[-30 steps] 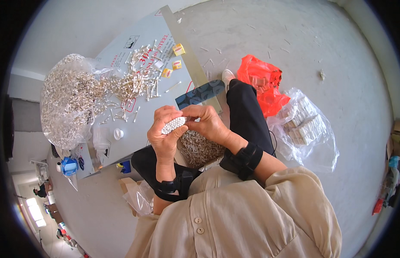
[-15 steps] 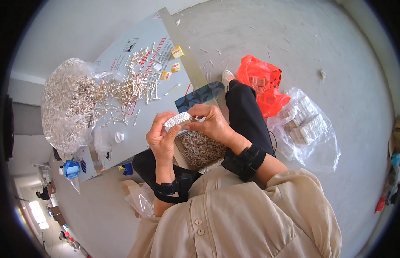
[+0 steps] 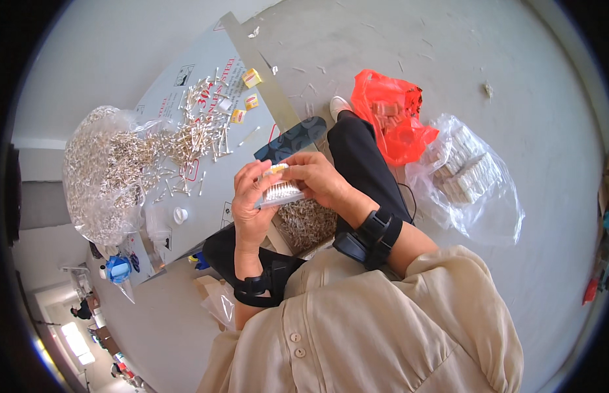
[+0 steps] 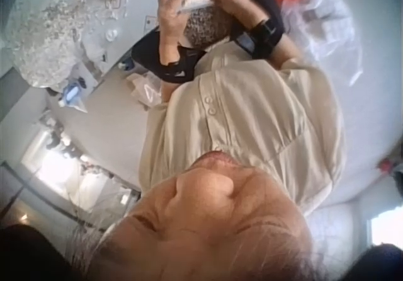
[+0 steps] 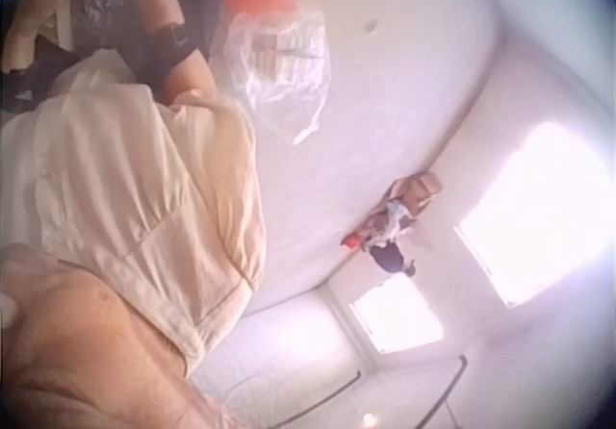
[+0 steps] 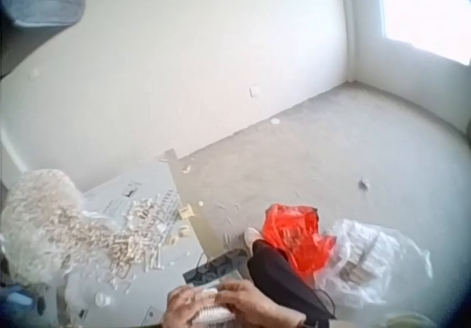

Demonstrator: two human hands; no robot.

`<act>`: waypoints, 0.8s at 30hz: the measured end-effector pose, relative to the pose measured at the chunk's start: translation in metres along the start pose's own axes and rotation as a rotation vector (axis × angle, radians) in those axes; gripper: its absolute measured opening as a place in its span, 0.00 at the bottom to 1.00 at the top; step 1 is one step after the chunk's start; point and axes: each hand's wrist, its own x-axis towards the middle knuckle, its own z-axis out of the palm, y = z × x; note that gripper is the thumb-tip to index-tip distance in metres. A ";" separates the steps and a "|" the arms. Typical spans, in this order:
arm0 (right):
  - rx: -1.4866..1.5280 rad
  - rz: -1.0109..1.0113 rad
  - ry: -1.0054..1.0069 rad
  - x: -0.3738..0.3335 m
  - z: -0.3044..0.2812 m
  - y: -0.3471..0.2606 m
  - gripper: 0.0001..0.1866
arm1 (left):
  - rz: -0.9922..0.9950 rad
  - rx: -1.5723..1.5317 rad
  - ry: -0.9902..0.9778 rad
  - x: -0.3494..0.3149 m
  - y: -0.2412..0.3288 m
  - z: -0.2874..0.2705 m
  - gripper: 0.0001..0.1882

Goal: Packing bundles of cotton swabs into small plastic bags and sealing them with labels.

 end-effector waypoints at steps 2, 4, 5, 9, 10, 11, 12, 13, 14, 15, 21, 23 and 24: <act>0.030 0.026 -0.004 -0.002 0.001 -0.001 0.16 | 0.036 -0.001 0.018 -0.001 -0.003 0.002 0.24; 0.057 0.035 -0.053 -0.005 0.002 -0.003 0.16 | 0.060 0.063 0.057 -0.004 0.003 0.003 0.22; 0.059 0.033 -0.053 -0.005 0.000 -0.003 0.16 | 0.084 0.126 0.099 -0.003 0.007 0.003 0.20; 0.063 -0.037 -0.137 -0.014 0.000 -0.008 0.17 | 0.204 0.212 0.158 -0.001 0.016 0.002 0.20; 0.026 -0.061 -0.145 -0.019 0.002 -0.014 0.18 | 0.118 0.121 0.209 -0.002 0.020 0.002 0.22; 0.024 -0.062 -0.146 -0.023 0.005 -0.019 0.18 | 0.033 0.029 0.260 -0.002 0.022 0.002 0.25; -0.007 -0.181 -0.175 -0.027 0.009 -0.024 0.18 | 0.033 0.030 0.262 -0.002 0.022 0.000 0.25; -0.035 -0.299 -0.206 -0.032 0.012 -0.027 0.19 | -0.091 -0.277 0.291 -0.003 0.023 -0.005 0.27; -0.034 -0.297 -0.210 -0.034 0.015 -0.028 0.19 | -0.215 -0.585 0.317 -0.004 0.023 -0.010 0.30; -0.100 -0.411 -0.196 -0.037 0.018 -0.028 0.19 | -0.179 -0.615 0.281 -0.004 0.020 -0.016 0.31; -0.550 -0.740 -0.104 -0.049 0.025 -0.035 0.15 | -0.071 -0.451 0.239 0.013 0.041 -0.022 0.29; -0.651 -0.850 -0.129 -0.052 0.031 -0.036 0.15 | -0.025 -0.383 0.229 0.017 0.041 -0.023 0.29; -0.650 -0.849 -0.133 -0.053 0.033 -0.037 0.15 | 0.023 -0.316 0.215 0.018 0.042 -0.024 0.29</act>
